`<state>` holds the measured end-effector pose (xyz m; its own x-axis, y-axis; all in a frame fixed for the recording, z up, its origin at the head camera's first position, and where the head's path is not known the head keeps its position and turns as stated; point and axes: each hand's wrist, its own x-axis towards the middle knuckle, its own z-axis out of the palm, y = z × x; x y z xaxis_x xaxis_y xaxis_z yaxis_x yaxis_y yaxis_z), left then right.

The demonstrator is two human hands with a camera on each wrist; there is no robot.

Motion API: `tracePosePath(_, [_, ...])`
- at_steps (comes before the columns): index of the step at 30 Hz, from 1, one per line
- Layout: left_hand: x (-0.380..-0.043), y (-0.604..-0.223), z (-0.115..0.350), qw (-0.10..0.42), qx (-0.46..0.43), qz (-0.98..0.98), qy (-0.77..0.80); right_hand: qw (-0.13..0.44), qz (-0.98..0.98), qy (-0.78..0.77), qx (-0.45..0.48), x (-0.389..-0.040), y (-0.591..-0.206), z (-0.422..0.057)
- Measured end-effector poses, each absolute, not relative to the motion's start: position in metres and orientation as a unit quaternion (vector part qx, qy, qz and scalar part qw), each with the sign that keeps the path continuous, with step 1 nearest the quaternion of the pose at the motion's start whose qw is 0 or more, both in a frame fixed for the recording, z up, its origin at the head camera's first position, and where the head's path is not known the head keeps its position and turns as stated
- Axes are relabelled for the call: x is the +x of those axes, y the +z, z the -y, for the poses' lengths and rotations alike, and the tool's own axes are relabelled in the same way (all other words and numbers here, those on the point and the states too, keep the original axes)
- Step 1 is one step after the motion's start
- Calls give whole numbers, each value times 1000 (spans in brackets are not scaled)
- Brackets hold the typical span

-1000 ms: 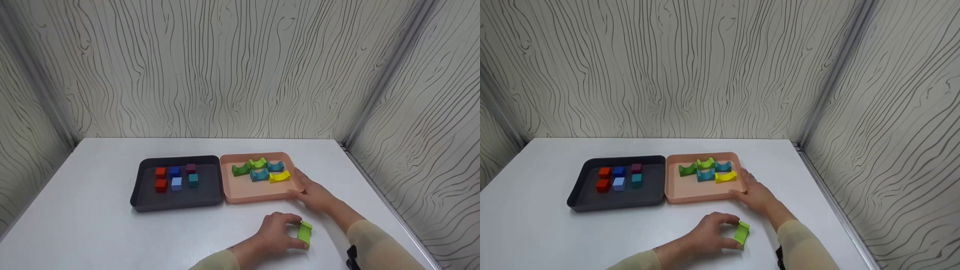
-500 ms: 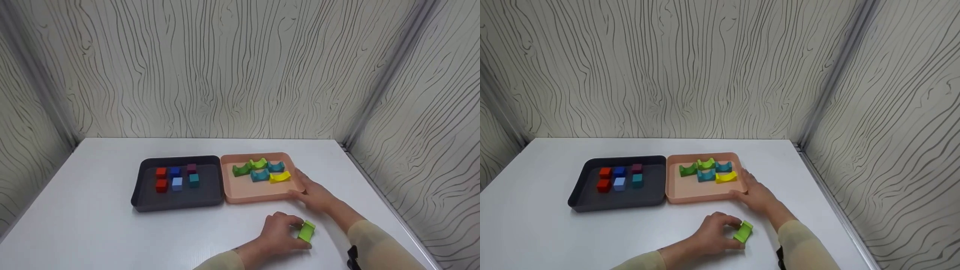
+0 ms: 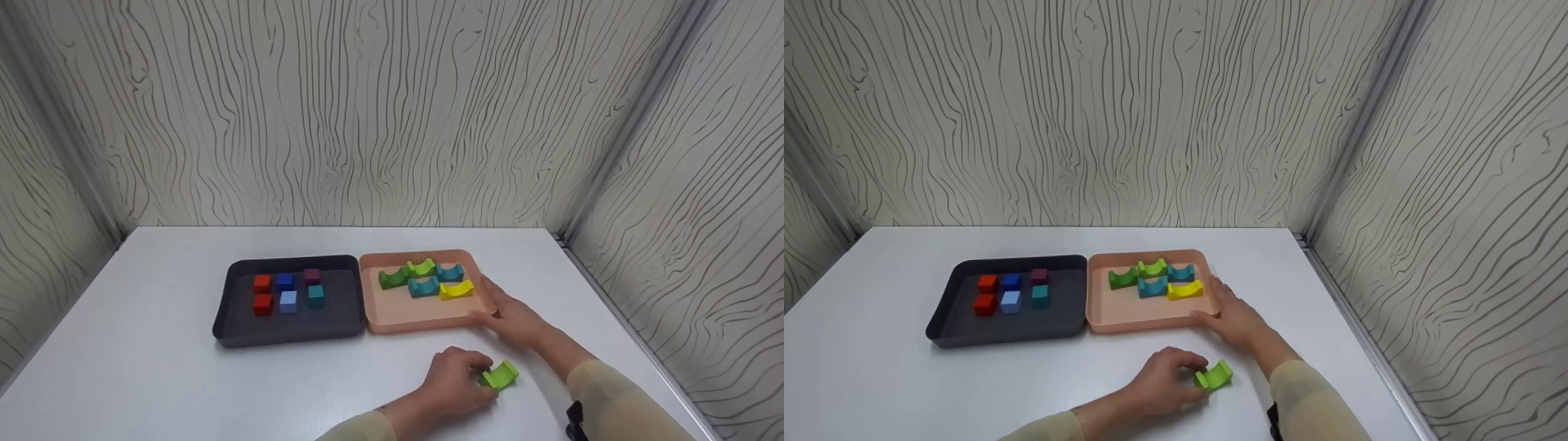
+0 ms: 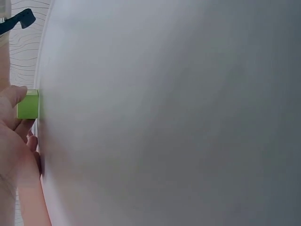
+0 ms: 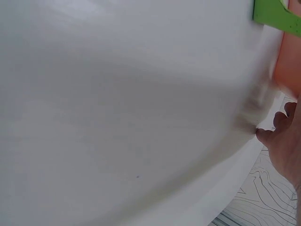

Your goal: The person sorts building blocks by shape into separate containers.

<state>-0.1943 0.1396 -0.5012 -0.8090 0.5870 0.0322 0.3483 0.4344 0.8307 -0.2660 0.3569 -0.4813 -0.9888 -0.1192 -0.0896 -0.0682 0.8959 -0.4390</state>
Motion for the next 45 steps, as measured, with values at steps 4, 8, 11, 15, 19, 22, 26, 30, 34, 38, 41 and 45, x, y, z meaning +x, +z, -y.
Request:
tracePosePath(4, [-195,-502,-138,141,273,-829,467,59,-971,-227,-44,-267,-481,-357])
tracePosePath(8, [-196,-502,-135,145,275,-819,482,58,-970,-230,-47,-267,-482,-357])
tracePosePath(11, [-196,-502,-133,144,280,-815,487,59,-971,-228,-48,-268,-482,-358])
tracePosePath(15, [-197,-502,-130,146,284,-805,500,57,-971,-226,-47,-268,-482,-357])
tracePosePath(19, [-198,-503,-128,140,296,-793,513,52,-973,-219,-53,-268,-483,-356])
tracePosePath(22, [-199,-505,-125,135,307,-789,515,51,-974,-213,-56,-268,-483,-355])
tracePosePath(26, [-201,-504,-123,142,305,-786,519,53,-974,-212,-53,-268,-483,-355])
tracePosePath(30, [-201,-503,-119,148,302,-776,533,54,-975,-211,-51,-268,-483,-355])
tracePosePath(34, [-201,-502,-115,157,303,-765,546,60,-974,-214,-45,-269,-483,-356])
tracePosePath(38, [-202,-501,-112,168,296,-762,551,65,-973,-217,-40,-269,-483,-356])
tracePosePath(41, [-203,-500,-110,179,286,-762,553,66,-974,-215,-40,-269,-483,-355])
tracePosePath(45, [-203,-498,-109,188,279,-761,554,65,-973,-216,-42,-268,-482,-355])
